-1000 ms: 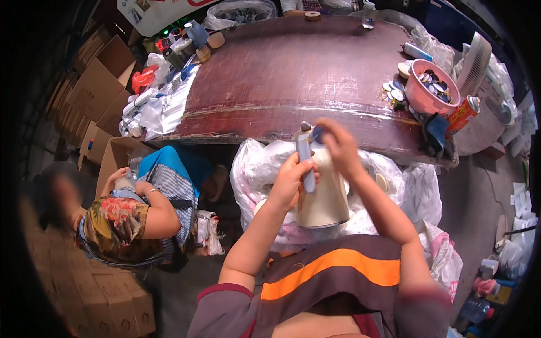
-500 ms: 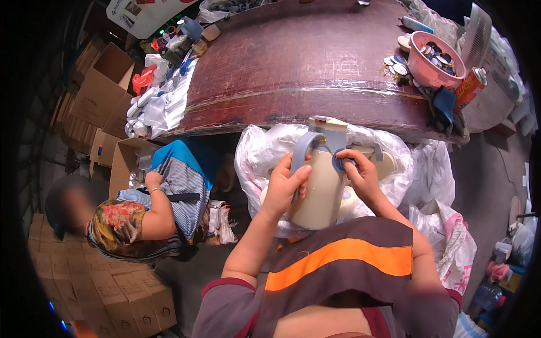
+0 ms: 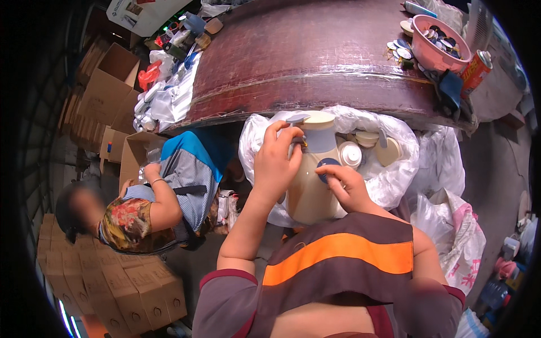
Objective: The person assembles beige kettles by attaching handles and lids, then securing them with rubber bands. They repeatedly pick up kettle bodies, fit components, and place finished units on the table. A coworker is visible across the table handling similar items.
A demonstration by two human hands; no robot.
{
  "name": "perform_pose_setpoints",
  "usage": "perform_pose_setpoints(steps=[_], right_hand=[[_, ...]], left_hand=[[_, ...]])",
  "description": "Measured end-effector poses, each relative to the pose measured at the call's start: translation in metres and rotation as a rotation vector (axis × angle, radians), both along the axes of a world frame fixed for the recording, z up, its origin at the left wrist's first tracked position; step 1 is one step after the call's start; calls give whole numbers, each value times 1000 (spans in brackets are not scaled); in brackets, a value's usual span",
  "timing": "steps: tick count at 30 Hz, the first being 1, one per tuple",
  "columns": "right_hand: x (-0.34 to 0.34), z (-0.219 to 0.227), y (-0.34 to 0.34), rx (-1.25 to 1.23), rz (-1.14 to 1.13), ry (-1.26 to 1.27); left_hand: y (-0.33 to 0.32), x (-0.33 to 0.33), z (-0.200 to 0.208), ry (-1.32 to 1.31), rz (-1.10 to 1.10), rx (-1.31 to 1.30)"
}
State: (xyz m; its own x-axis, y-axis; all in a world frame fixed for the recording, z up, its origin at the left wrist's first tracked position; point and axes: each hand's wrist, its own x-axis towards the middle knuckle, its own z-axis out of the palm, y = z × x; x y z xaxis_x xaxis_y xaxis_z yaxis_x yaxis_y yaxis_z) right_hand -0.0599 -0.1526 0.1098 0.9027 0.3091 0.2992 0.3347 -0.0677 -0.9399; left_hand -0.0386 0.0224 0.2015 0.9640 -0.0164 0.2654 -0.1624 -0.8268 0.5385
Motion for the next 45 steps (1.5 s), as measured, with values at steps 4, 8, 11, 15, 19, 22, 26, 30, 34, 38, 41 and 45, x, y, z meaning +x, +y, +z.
perform_pose_setpoints(steps=[4,8,11,15,19,22,26,30,34,38,41,45], right_hand=[[-5,5,-6,157,-27,172],[-4,15,-13,408,53,392],[-6,16,-15,511,115,453],[-13,22,-18,545,160,470],[-19,31,-20,510,152,444],[-12,27,-19,509,94,446],[-11,24,-19,513,65,476],[-16,26,-18,456,77,445],[-21,35,-18,371,94,301],[-20,34,-16,299,87,119],[-19,34,-14,251,63,100],[-15,25,-9,74,17,23]], left_hand=[[-2,-4,-9,-128,-48,-14],[-4,-8,-5,-108,-54,24],[-3,-9,-6,-121,-61,54],[-4,-10,-8,-150,-57,63],[-4,-12,-8,-156,-75,41],[-1,-10,-7,-111,-74,-13],[-1,-12,-7,-116,-90,-29],[-2,-10,-10,-166,-107,-15],[-1,-13,-9,-145,-97,-9],[0,-14,-11,-179,-137,-1],[1,-14,-10,-142,-139,-69],[5,-13,-12,-67,-131,-204]])
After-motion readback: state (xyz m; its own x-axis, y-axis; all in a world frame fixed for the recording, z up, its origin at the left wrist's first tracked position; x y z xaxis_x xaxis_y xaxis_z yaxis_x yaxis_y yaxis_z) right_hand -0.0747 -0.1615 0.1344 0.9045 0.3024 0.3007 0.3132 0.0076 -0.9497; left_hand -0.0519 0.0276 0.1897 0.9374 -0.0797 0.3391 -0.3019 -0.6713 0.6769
